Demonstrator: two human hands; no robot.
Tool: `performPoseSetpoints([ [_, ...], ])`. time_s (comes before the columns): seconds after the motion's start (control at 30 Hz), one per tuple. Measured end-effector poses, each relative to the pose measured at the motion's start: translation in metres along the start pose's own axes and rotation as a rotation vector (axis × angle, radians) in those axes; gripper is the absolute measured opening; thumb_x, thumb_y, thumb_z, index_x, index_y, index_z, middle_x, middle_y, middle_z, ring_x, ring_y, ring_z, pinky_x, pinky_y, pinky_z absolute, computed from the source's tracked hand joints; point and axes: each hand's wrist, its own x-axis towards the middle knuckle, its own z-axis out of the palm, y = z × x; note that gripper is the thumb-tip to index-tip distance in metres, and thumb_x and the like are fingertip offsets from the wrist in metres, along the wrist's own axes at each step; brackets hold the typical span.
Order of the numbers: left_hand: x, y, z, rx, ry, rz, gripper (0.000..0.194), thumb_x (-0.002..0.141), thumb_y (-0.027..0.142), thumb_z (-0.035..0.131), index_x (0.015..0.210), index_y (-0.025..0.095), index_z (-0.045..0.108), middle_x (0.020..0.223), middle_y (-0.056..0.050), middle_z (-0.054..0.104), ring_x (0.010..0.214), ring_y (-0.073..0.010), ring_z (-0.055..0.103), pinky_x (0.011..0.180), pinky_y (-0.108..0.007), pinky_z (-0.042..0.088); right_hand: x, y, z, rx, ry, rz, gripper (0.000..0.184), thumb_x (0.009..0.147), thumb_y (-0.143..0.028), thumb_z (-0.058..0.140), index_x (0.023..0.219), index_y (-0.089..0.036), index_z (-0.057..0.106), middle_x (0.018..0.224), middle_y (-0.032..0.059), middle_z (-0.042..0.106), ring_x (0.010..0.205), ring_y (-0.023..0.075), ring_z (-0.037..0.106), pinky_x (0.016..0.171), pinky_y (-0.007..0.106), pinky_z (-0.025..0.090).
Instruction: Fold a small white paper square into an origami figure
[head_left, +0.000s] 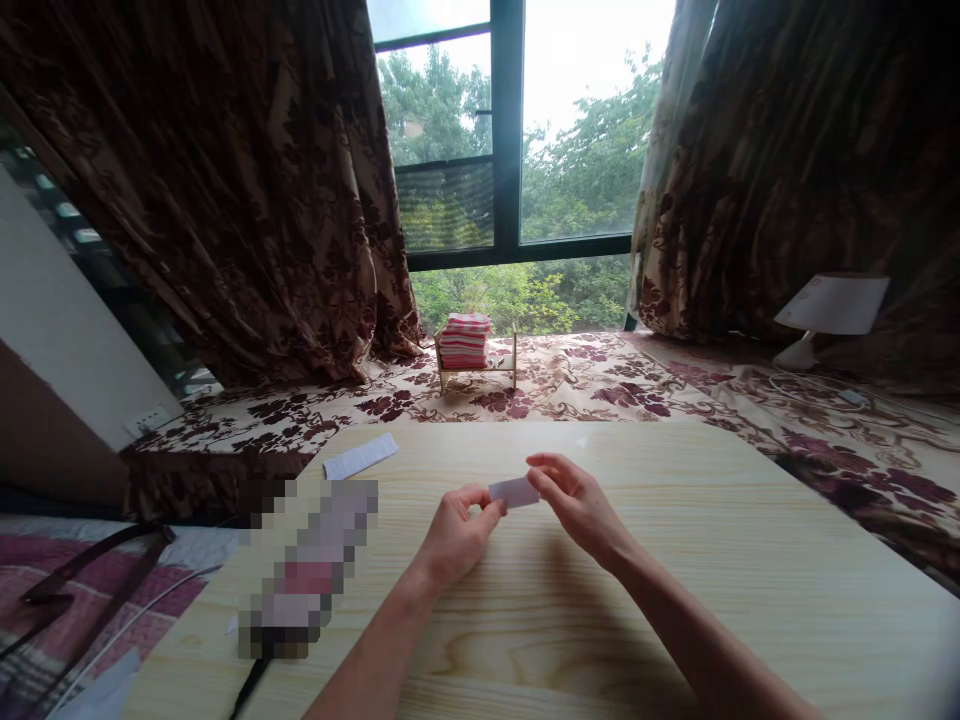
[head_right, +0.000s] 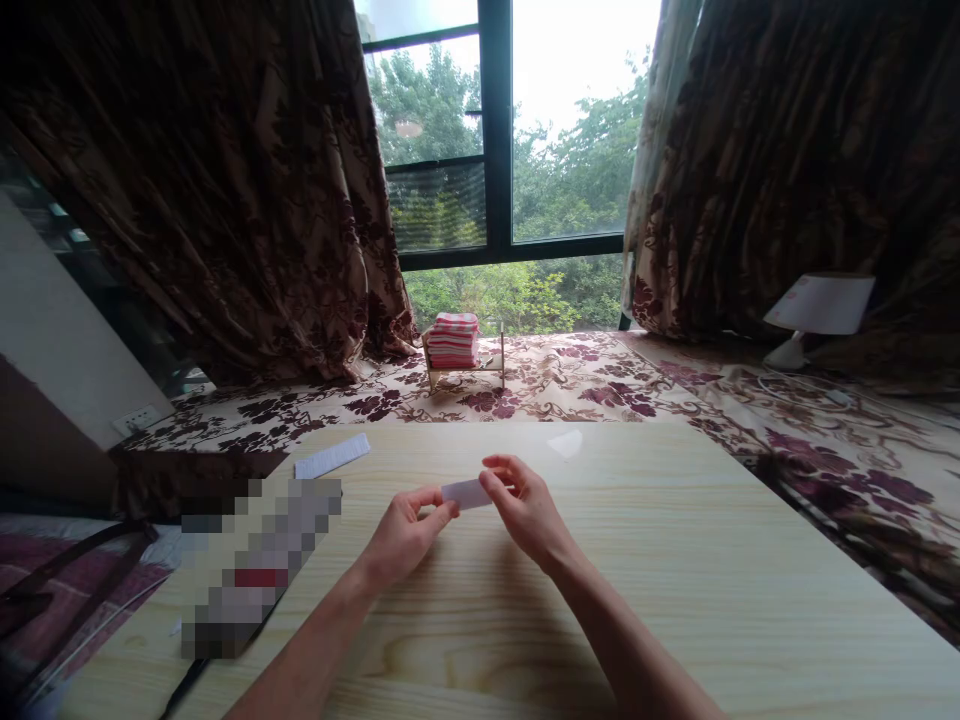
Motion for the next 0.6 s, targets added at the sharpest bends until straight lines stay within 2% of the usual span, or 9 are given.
performPoseSetpoints([
  [0.13, -0.002, 0.003, -0.001, -0.029, -0.005, -0.011, 0.026, 0.074, 0.037, 0.057, 0.062, 0.015, 0.061, 0.053, 0.003, 0.045, 0.052, -0.0104, 0.037, 0.052, -0.023, 0.030, -0.002, 0.002, 0.001, 0.015, -0.063, -0.011, 0.032, 0.074, -0.047, 0.061, 0.072, -0.016, 0.063, 0.067, 0.0033, 0.063, 0.065, 0.0165, 0.056, 0.061, 0.027, 0.044],
  [0.33, 0.003, -0.003, -0.006, -0.071, 0.108, -0.028, 0.025, 0.074, 0.036, 0.056, 0.061, 0.015, 0.061, 0.059, 0.001, 0.054, 0.062, -0.0137, 0.047, 0.062, -0.024, 0.037, 0.005, 0.009, -0.011, 0.015, 0.054, 0.022, 0.035, 0.075, -0.050, 0.058, 0.075, -0.015, 0.062, 0.067, 0.0031, 0.062, 0.064, 0.0158, 0.053, 0.059, 0.027, 0.042],
  [0.5, 0.002, -0.003, -0.001, -0.102, 0.083, -0.008, 0.025, 0.077, 0.035, 0.052, 0.065, 0.015, 0.061, 0.064, 0.001, 0.056, 0.067, -0.0143, 0.049, 0.066, -0.024, 0.039, -0.001, 0.005, 0.000, 0.037, 0.022, 0.028, 0.033, 0.075, -0.048, 0.059, 0.077, -0.015, 0.064, 0.070, 0.0034, 0.064, 0.064, 0.0156, 0.054, 0.061, 0.027, 0.043],
  [0.6, 0.001, 0.000, 0.001, -0.113, 0.059, 0.001, 0.025, 0.076, 0.034, 0.052, 0.063, 0.015, 0.060, 0.060, 0.002, 0.053, 0.061, -0.0129, 0.046, 0.060, -0.023, 0.037, -0.006, 0.004, 0.008, 0.047, 0.002, 0.015, 0.033, 0.075, -0.048, 0.060, 0.076, -0.015, 0.064, 0.069, 0.0038, 0.064, 0.064, 0.0161, 0.055, 0.060, 0.027, 0.043],
])
